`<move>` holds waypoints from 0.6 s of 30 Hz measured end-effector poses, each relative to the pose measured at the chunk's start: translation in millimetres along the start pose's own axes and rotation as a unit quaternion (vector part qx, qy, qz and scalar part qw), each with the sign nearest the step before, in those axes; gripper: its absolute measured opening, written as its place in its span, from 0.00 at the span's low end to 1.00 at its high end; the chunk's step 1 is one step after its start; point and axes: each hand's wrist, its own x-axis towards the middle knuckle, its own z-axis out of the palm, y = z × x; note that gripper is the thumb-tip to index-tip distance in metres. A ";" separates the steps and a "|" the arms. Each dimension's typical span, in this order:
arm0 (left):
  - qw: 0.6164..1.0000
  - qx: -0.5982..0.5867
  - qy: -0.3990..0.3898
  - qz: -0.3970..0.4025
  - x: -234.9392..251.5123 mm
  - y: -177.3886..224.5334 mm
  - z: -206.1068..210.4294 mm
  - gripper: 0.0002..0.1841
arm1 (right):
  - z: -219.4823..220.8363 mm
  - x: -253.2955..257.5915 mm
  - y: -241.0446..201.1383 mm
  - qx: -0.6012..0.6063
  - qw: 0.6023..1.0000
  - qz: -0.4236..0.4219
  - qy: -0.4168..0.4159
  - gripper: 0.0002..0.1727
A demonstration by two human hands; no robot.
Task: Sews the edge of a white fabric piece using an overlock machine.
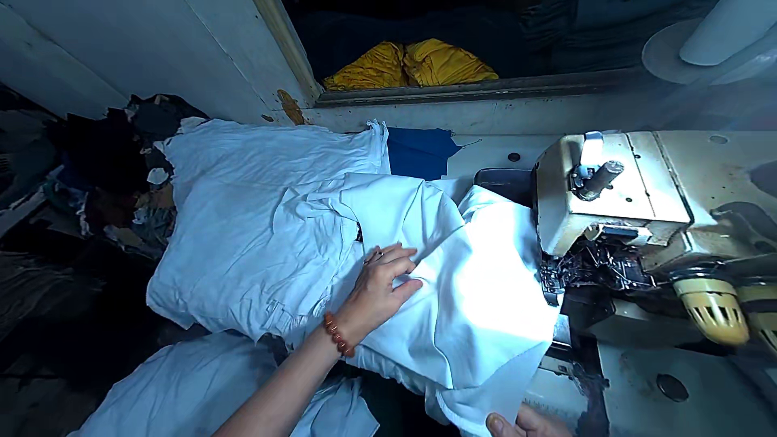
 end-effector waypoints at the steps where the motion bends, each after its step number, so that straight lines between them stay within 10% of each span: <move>1: 0.990 -0.132 0.014 -0.039 -12.2 16.0 -4.5 0.04 | 0.4 -2.4 1.1 0.001 1.000 -0.005 0.001 0.10; 4: 0.798 -0.576 0.008 -0.175 -55.7 53.5 -23.4 0.12 | 0.7 -9.9 1.2 0.009 1.000 -0.004 0.002 0.11; 6: 0.732 -0.642 0.010 -0.230 -78.5 51.6 -30.8 0.11 | 1.2 -13.2 2.4 0.002 1.000 -0.007 0.016 0.12; 9: 0.838 -0.439 0.037 -0.322 -98.7 33.9 -30.5 0.09 | -2.9 -17.1 10.2 0.013 0.999 -0.030 0.006 0.10; 12: 0.967 -0.122 0.102 -0.198 -113.6 24.8 -14.0 0.05 | -6.7 -19.6 17.4 0.005 0.998 -0.068 0.004 0.07; 18: 0.980 0.060 0.034 0.188 -127.8 66.3 37.6 0.14 | -7.0 -27.8 7.8 0.000 0.992 -0.113 -0.060 0.08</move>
